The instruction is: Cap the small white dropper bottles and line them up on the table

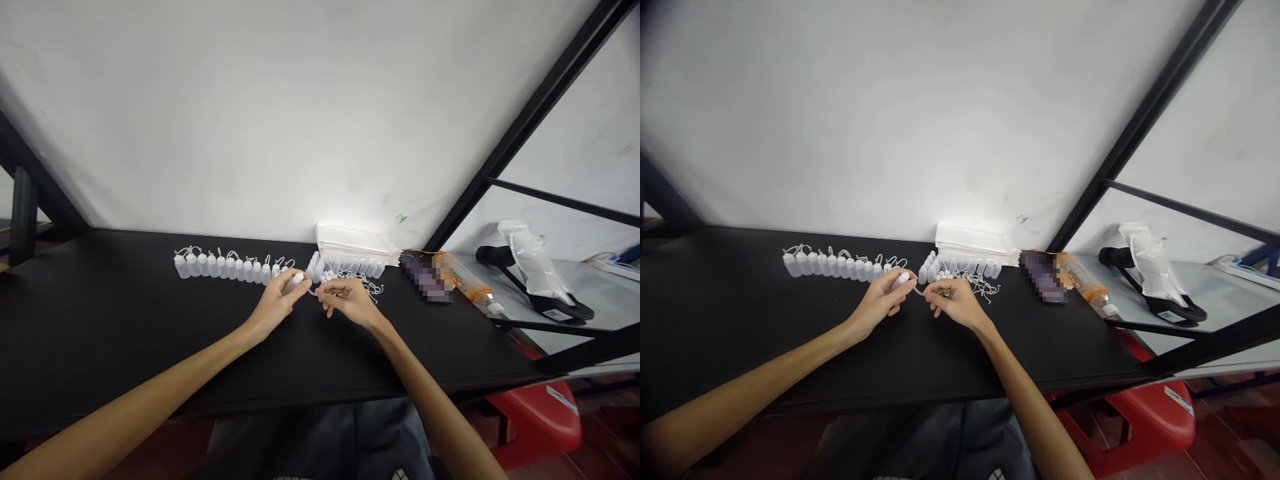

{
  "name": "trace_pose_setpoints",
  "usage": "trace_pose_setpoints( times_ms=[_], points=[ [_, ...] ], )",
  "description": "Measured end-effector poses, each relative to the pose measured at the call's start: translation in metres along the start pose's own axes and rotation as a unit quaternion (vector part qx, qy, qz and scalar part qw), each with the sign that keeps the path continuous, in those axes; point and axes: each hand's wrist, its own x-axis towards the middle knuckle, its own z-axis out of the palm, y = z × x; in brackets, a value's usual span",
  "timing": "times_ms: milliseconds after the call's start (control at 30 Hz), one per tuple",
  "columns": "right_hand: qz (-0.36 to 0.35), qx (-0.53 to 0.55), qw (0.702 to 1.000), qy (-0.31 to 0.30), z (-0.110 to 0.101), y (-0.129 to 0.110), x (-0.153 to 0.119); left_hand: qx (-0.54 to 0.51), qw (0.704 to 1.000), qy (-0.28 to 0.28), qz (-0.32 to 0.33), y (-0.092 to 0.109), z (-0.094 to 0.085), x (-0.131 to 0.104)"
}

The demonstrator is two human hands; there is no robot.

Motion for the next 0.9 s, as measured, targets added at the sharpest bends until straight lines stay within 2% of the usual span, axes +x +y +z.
trace_pose_setpoints(
  times_ms=[67, 133, 200, 367, 600, 733, 900],
  points=[
    [0.023, 0.01, 0.998, -0.056, 0.001, 0.0, -0.002, -0.005, 1.0, 0.005, 0.006, -0.002, -0.001, 0.001],
    [0.031, 0.024, 0.996, -0.08, 0.002, 0.0, -0.003, -0.008, 1.0, -0.008, -0.001, -0.004, -0.002, 0.003],
    [0.021, 0.037, 0.997, -0.069, 0.001, 0.001, -0.002, 0.024, 1.0, -0.007, 0.002, -0.006, -0.004, 0.004],
    [-0.013, 0.074, 0.997, 0.005, 0.0, -0.002, 0.001, 0.161, 0.986, 0.018, 0.025, -0.007, -0.006, 0.004],
    [0.019, 0.08, 0.997, 0.006, 0.0, -0.002, 0.0, 0.408, 0.912, -0.041, 0.012, -0.002, -0.002, 0.0],
    [0.046, 0.092, 0.995, 0.016, -0.001, 0.0, 0.001, 0.455, 0.889, -0.053, -0.003, 0.001, 0.0, -0.002],
    [0.053, 0.108, 0.993, 0.023, -0.002, 0.0, 0.002, 0.455, 0.888, -0.061, -0.016, 0.003, 0.001, -0.002]
  ],
)
